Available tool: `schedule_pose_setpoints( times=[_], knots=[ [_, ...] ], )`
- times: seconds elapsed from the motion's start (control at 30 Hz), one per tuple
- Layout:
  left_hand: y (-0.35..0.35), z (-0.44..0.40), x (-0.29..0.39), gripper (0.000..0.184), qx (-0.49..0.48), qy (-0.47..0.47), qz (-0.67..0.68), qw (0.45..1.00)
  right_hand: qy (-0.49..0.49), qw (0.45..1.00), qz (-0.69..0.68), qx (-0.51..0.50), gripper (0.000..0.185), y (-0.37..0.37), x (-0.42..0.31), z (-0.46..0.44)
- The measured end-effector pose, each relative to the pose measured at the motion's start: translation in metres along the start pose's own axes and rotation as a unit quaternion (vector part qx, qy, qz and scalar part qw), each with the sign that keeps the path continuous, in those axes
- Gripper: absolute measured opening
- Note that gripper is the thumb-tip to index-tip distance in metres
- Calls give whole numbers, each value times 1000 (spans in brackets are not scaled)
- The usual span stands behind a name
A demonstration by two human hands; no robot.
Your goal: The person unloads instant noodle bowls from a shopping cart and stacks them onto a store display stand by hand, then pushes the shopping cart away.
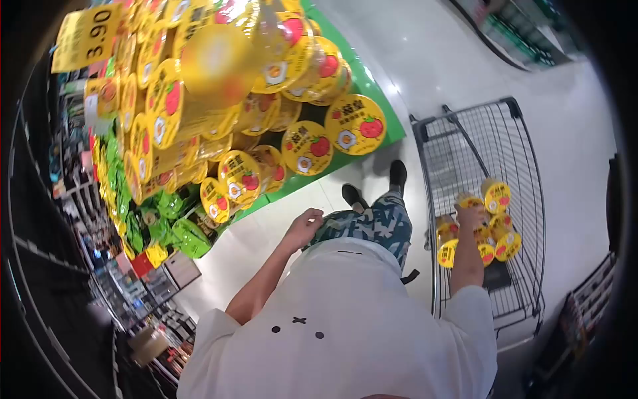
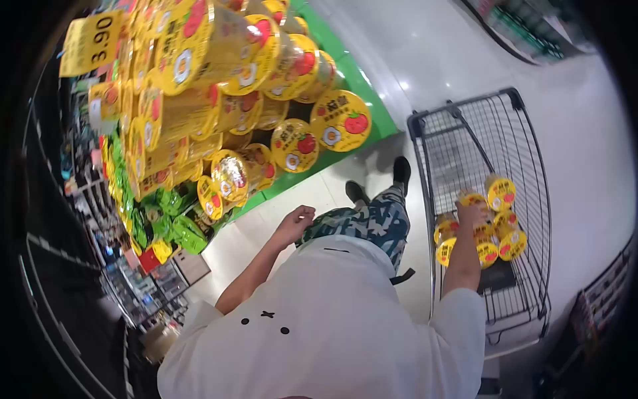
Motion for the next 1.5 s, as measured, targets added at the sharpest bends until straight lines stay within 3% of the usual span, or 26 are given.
schedule_pose_setpoints(
  times=[0.1,0.23,0.37,0.43,0.5,0.57,0.6,0.63,0.7,0.73,0.77,0.83,0.87,0.93,1.0,1.1,1.23,1.37,1.5],
  knots=[
    [-10,-2,4,37,12,-23,-2,1000,0,997,-39,69,133,11,1,5],
    [-16,9,29,40,-9,-30,-22,999,58,994,-60,73,118,47,-9,39],
    [-9,12,54,41,11,-100,-18,995,140,956,-101,237,98,128,-4,111],
    [2,21,70,34,57,-126,12,990,180,926,-97,319,91,179,-14,151],
    [33,54,116,26,119,-192,-57,972,260,875,-139,384,83,236,-26,205],
    [75,97,151,16,197,-241,-1,950,329,846,-197,371,81,295,-69,283],
    [104,120,163,13,282,-273,21,919,409,813,-240,336,81,312,-92,312],
    [135,142,171,17,378,-338,-19,862,487,773,-280,296,81,327,-117,343],
    [187,163,165,30,480,-308,-86,817,559,727,-344,201,80,347,-172,400],
    [204,166,157,51,505,-269,-145,807,612,699,-316,194,81,350,-199,428],
    [215,166,147,51,506,-274,-138,806,659,671,-286,186,81,351,-222,455],
    [222,133,117,80,407,-153,-192,880,709,654,-186,189,85,348,-268,517],
    [222,122,110,99,399,-155,-223,876,718,647,-161,200,85,340,-287,539],
    [224,115,115,99,396,-149,-251,870,729,636,-132,215,84,324,-321,569],
    [222,111,116,99,393,-138,-279,865,699,694,-46,169,80,292,-352,575],
    [223,107,115,103,415,-153,-283,851,681,708,-28,185,77,271,-372,583],
    [224,110,116,103,415,-188,-264,850,672,693,-29,260,82,256,-379,583],
    [216,108,117,102,424,-210,-249,845,666,701,-24,253,86,255,-379,580],
    [219,103,110,105,425,-190,-223,857,710,656,-33,254,90,262,-370,590]
  ],
)
Point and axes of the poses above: each hand's wrist, its own z-axis away from the middle knuckle, its own y-axis out of the back of the hand, x = y × z, the point moved 9 cm from there along -z, towards the middle knuckle, and after that the axes turned 5 degrees about -z, right-handed, at the moved point
